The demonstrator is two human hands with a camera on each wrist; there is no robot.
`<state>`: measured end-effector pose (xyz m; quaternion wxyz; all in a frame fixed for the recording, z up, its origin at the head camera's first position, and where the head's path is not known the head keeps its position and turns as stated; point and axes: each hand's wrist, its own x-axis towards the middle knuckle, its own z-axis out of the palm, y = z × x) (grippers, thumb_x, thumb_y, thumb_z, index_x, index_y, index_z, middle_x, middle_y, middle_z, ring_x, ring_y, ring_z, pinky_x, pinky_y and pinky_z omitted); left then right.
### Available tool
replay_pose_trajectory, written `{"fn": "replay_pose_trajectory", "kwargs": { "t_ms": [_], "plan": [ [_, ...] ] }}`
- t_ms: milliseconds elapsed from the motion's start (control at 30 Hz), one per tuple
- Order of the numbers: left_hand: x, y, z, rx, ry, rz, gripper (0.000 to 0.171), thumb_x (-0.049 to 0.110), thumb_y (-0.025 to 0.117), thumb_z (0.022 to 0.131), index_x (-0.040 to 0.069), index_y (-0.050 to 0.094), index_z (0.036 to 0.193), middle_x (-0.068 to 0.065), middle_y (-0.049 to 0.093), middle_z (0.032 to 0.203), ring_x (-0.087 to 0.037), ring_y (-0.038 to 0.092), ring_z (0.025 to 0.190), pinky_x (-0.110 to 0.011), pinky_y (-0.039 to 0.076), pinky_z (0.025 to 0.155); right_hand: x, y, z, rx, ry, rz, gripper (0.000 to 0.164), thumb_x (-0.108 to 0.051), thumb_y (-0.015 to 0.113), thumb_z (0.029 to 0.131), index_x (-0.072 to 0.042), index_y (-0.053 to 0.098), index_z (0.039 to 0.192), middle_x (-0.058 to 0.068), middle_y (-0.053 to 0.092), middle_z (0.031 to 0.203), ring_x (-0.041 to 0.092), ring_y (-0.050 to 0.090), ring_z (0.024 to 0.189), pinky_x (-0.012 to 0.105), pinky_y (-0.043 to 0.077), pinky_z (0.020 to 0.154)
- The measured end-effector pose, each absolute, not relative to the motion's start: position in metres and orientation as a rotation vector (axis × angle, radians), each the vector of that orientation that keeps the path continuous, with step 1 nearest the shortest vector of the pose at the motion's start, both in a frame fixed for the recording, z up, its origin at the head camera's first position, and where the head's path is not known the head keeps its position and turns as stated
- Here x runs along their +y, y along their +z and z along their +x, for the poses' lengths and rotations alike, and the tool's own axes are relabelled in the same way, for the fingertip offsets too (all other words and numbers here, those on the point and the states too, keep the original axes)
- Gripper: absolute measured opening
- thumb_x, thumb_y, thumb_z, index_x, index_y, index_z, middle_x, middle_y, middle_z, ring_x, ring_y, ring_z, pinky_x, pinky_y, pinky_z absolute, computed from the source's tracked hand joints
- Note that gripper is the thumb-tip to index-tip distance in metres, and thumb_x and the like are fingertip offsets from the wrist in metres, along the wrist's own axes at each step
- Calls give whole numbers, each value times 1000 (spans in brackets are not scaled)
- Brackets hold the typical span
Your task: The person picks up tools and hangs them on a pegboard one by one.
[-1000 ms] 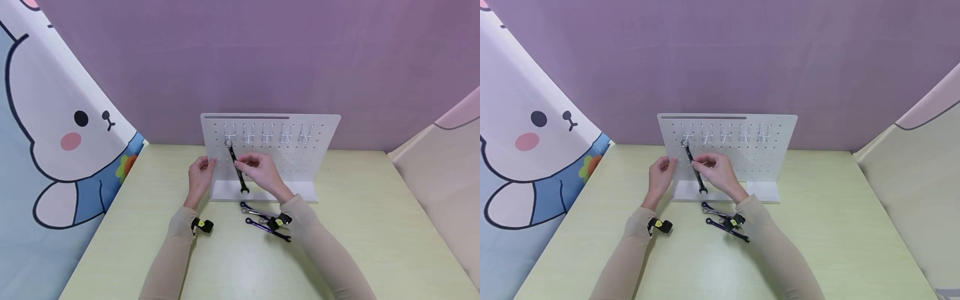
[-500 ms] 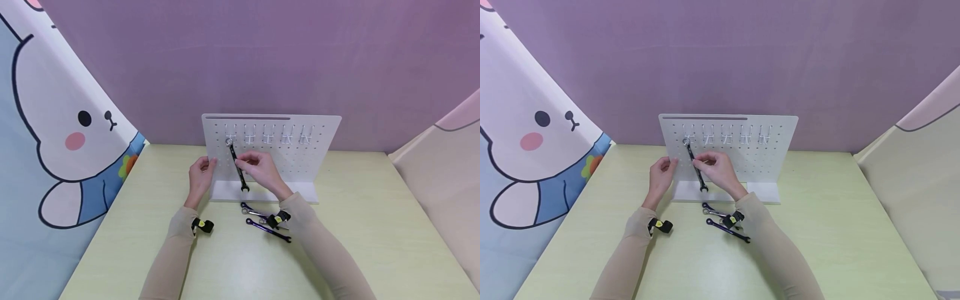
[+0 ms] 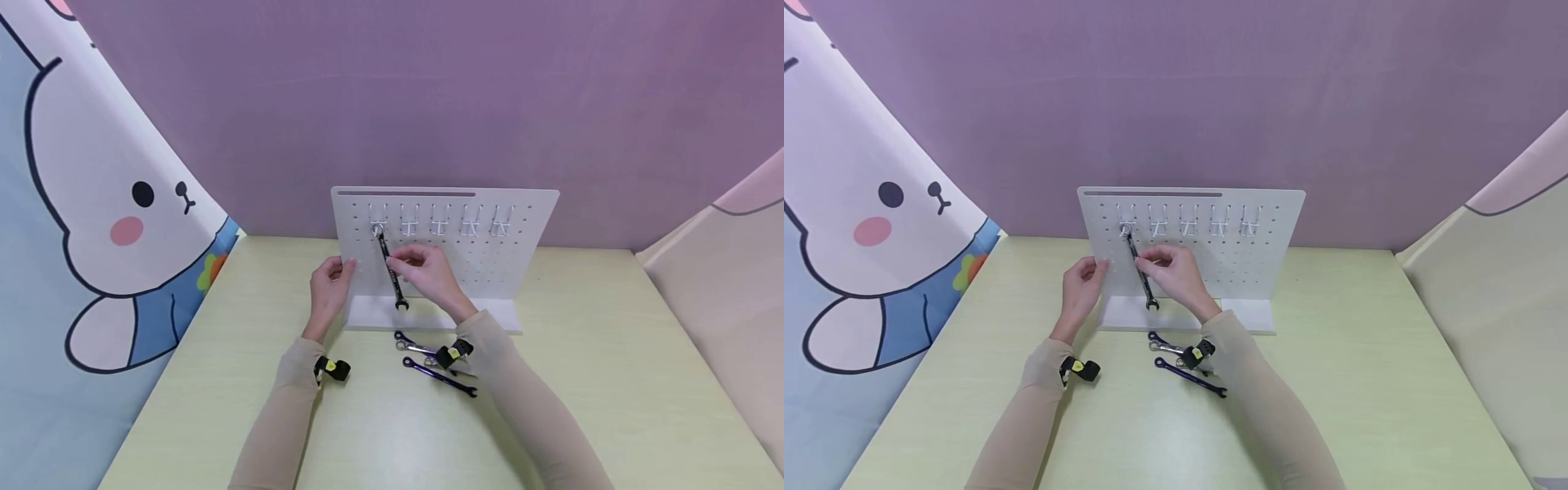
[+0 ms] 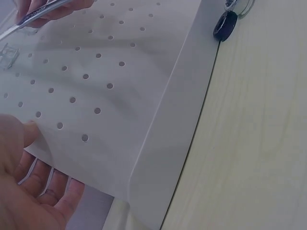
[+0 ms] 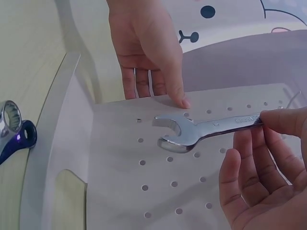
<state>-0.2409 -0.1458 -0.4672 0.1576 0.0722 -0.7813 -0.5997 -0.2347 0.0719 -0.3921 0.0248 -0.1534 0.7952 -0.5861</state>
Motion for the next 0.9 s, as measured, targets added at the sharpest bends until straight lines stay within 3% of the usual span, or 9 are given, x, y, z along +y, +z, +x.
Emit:
{"fn": "replay_pose_trajectory", "kwargs": {
  "t_ms": [300,633,900],
  "plan": [
    [-145,-467,-240,-2237,-1707,216,29,26,69,105,-1,73,116,-19,74,107,-15,64,91,-17,49,78,70,-394,-238,2465,-1827,-453,21,-20,76,100,-4,78,113,14,79,110,18,70,87,24,58,75],
    [-145,-470,-243,-2222,-1712,197,27,23,70,104,-2,73,113,-21,74,107,-15,63,90,-18,49,79,66,-400,-244,2464,-1842,-457,22,-19,74,101,-3,77,116,15,79,113,39,71,99,21,56,72],
    [-145,-471,-243,-2233,-1696,195,30,26,70,105,-2,73,114,-21,74,108,-18,64,92,-20,49,80,58,-406,-250,2551,-1859,-473,19,-16,76,99,-3,78,113,15,79,110,21,71,90,20,55,77]
  ]
}}
